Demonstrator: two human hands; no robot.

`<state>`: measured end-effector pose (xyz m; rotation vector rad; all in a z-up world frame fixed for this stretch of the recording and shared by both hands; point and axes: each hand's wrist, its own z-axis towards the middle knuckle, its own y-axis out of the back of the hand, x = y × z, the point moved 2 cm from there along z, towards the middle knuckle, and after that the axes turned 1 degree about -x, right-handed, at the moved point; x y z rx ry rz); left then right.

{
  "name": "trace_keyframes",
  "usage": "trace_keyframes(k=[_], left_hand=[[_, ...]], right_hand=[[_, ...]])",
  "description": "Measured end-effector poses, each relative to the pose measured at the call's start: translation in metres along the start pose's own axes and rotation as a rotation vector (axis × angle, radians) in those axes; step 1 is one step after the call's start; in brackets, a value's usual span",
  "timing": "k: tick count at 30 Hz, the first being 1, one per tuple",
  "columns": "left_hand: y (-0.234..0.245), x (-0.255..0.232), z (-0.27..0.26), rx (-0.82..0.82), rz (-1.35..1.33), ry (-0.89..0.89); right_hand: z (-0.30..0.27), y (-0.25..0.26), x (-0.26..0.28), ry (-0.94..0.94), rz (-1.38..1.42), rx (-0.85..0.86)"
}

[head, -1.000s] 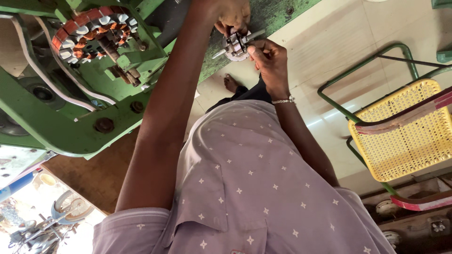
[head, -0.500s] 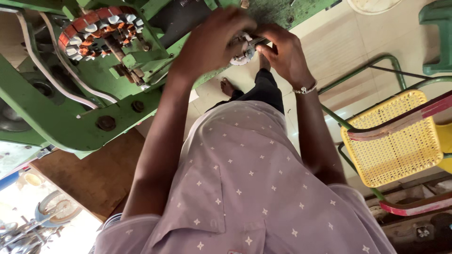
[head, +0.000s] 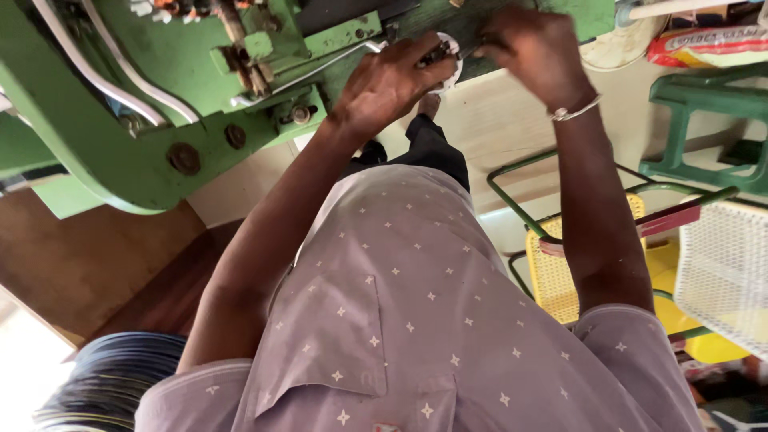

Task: The person handles a circular electrical component, places it on a green machine, and uses a screwdriver to adjust internal parts. They repeatedly manipulate small components within the machine's fixture.

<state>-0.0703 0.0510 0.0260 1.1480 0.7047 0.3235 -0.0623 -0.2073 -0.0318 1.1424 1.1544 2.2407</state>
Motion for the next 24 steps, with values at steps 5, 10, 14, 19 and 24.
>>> trace_keyframes(k=[5, 10, 14, 19, 24], left_hand=[[0.001, -0.006, 0.002, -0.057, 0.034, 0.130], [0.000, -0.004, -0.007, -0.064, -0.043, 0.140], [0.015, -0.005, -0.007, -0.036, -0.089, 0.154], [0.032, -0.001, -0.020, -0.055, -0.082, 0.164], [0.044, 0.007, -0.027, 0.025, -0.168, 0.175]], right_hand=[[0.006, -0.021, -0.004, -0.345, 0.319, -0.419], [-0.003, -0.050, -0.002, -0.298, 0.187, -0.507], [-0.023, -0.042, 0.013, -0.478, 0.711, -0.696], [-0.034, -0.041, 0.050, -0.568, 0.957, -0.489], [0.020, -0.030, 0.035, -0.476, 0.581, -0.040]])
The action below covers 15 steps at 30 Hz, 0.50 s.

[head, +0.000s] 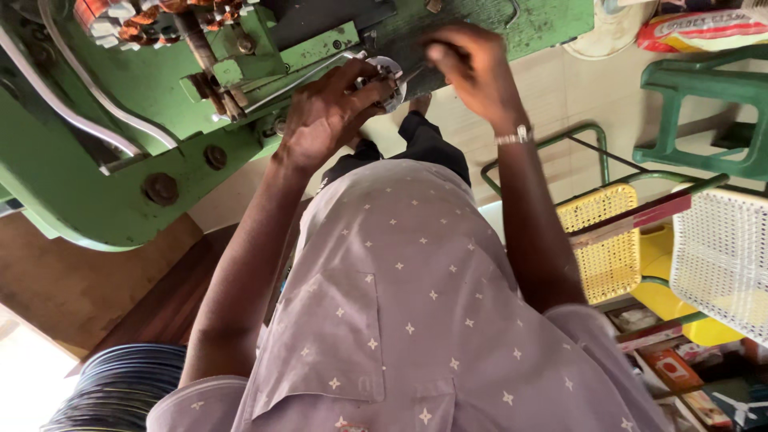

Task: The person handles a circular electrical component, places it on a green machine, and uses a screwdriver to adjust internal parts. They repeatedly manipulate small components within the machine's fixture.

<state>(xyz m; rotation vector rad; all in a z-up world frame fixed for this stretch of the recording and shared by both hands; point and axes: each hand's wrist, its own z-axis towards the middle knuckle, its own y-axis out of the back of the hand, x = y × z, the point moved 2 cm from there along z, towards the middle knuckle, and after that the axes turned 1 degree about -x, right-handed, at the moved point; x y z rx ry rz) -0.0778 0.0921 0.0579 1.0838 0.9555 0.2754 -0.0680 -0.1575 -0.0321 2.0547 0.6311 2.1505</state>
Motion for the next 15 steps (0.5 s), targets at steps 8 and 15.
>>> trace_keyframes(k=[8, 15], left_hand=[[-0.001, 0.001, 0.000, -0.069, -0.013, -0.063], [-0.008, 0.007, -0.010, -0.146, -0.106, -0.048]], right_hand=[[0.075, -0.016, 0.012, 0.004, -0.243, 0.637], [0.080, -0.017, 0.014, -0.128, -0.199, 0.718]])
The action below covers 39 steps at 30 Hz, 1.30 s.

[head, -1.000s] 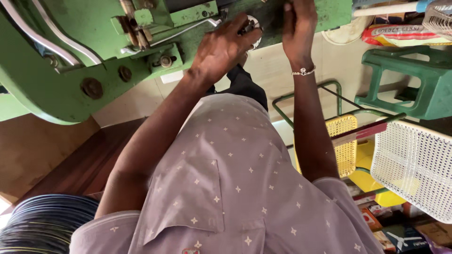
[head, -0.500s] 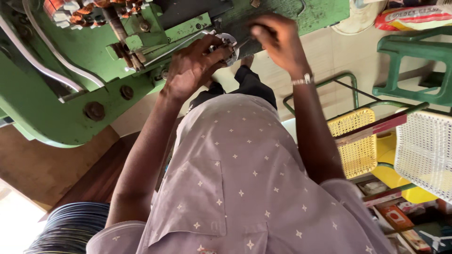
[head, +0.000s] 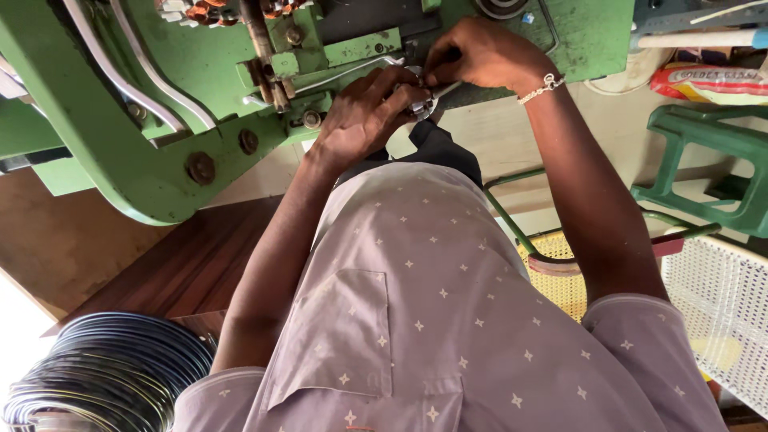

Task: The person handles a circular electrical component, places it on a green machine, and uses a screwdriver to adjust internal parts. They repeatedly manipulate small components within the machine's fixture.

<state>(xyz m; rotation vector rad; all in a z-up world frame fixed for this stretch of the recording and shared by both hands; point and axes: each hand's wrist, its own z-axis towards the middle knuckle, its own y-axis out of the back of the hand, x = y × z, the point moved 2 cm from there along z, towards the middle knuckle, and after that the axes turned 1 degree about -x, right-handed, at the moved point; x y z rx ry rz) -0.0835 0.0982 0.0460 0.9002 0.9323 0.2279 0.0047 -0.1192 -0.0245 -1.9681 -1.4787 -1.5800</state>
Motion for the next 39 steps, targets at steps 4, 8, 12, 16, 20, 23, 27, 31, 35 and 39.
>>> trace_keyframes(k=[4, 8, 12, 16, 20, 23, 27, 31, 35, 39], left_hand=[[0.002, -0.001, 0.005, -0.008, 0.002, -0.004], [0.004, -0.002, 0.005, 0.005, 0.013, -0.002], [0.008, -0.006, 0.006, 0.000, 0.036, 0.023], [0.007, -0.012, 0.007, 0.013, 0.033, 0.091], [-0.005, -0.006, 0.004, 0.052, 0.075, 0.141], [-0.013, -0.001, 0.003, 0.104, 0.098, 0.184], [-0.016, 0.000, -0.001, 0.087, 0.101, 0.168], [-0.017, -0.001, -0.003, 0.059, 0.101, 0.154], [-0.018, 0.002, -0.006, 0.035, 0.091, 0.131], [-0.021, 0.005, -0.007, 0.057, 0.080, 0.119]], right_hand=[[0.011, 0.006, 0.003, 0.023, -0.010, 0.079], [-0.014, 0.011, 0.006, 0.236, -0.259, -0.357], [-0.074, -0.031, -0.001, -0.014, 0.459, -0.840], [-0.081, -0.087, -0.005, -0.007, 0.715, -0.748], [-0.061, -0.113, -0.009, -0.001, 0.822, -0.678], [-0.054, -0.113, -0.007, -0.062, 0.814, -0.767], [-0.050, -0.114, -0.003, -0.117, 0.926, -0.815], [-0.043, -0.112, -0.007, -0.089, 0.999, -0.793], [-0.044, -0.112, -0.015, 0.013, 1.096, -0.693], [-0.056, -0.102, -0.011, 0.069, 0.701, -0.797]])
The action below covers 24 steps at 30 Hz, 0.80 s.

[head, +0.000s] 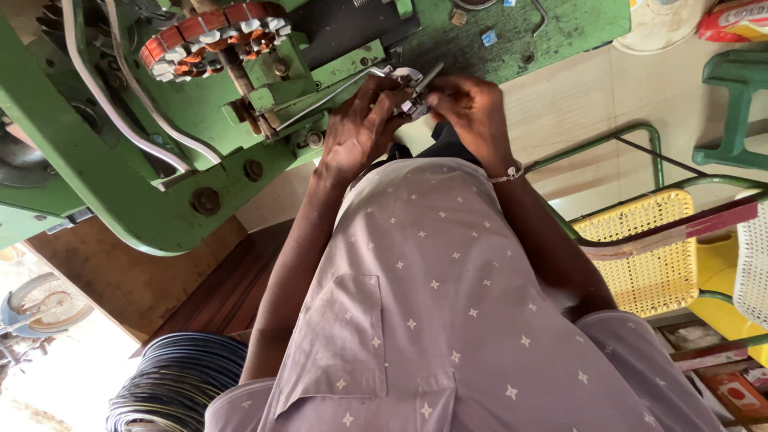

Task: The person handles a circular electrical component, places it on a green machine, and uses a screwdriver to adjust internal parts. They repeatedly manipulate small components within the machine's fixture.

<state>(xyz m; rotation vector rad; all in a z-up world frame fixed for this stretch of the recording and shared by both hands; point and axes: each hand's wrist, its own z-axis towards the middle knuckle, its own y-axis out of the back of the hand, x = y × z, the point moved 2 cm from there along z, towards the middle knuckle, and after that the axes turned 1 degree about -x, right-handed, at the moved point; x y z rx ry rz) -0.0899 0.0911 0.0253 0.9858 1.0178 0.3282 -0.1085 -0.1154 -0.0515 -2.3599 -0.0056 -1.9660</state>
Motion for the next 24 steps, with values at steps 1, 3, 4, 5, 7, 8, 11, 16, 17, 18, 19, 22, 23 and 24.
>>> trace_keyframes(k=[1, 3, 4, 5, 7, 8, 11, 16, 17, 18, 19, 22, 23, 24], left_hand=[[0.000, 0.001, 0.002, -0.005, -0.001, 0.007], [0.000, 0.002, 0.002, -0.022, 0.000, -0.002], [0.001, 0.001, 0.001, -0.033, 0.004, -0.018], [0.002, 0.001, 0.000, -0.044, 0.008, -0.036], [0.003, 0.001, 0.000, -0.013, 0.002, -0.010], [0.004, 0.001, 0.000, 0.002, -0.001, 0.001], [0.005, 0.000, 0.001, 0.001, 0.008, 0.008], [0.009, -0.001, 0.004, 0.008, 0.013, -0.017], [0.010, -0.001, 0.005, 0.004, 0.026, -0.034], [0.011, -0.001, 0.005, -0.005, 0.030, -0.040], [0.011, -0.001, 0.006, -0.011, 0.032, -0.046], [0.008, -0.001, 0.006, -0.026, 0.052, -0.058], [0.006, -0.001, 0.004, -0.031, 0.059, -0.060], [0.005, 0.001, 0.001, -0.021, 0.081, -0.056]], right_hand=[[0.003, 0.003, 0.007, 0.032, -0.031, -0.029], [0.010, 0.010, 0.022, 0.093, -0.089, -0.083], [0.013, 0.013, 0.031, 0.169, -0.099, -0.034], [0.016, 0.017, 0.039, 0.245, -0.108, 0.015], [0.024, 0.022, 0.055, 0.468, -0.300, 0.107], [0.027, 0.022, 0.061, 0.616, -0.483, 0.148], [0.037, 0.018, 0.067, 0.693, -0.800, 0.254], [0.057, 0.027, 0.071, 0.879, -0.982, 0.390], [0.060, 0.030, 0.071, 0.949, -1.006, 0.391], [0.064, 0.033, 0.070, 1.019, -1.029, 0.390], [0.066, 0.035, 0.067, 1.039, -1.039, 0.390], [0.071, 0.041, 0.058, 1.058, -1.054, 0.404], [0.069, 0.043, 0.054, 1.035, -1.051, 0.418], [0.068, 0.045, 0.049, 1.012, -1.049, 0.432]])
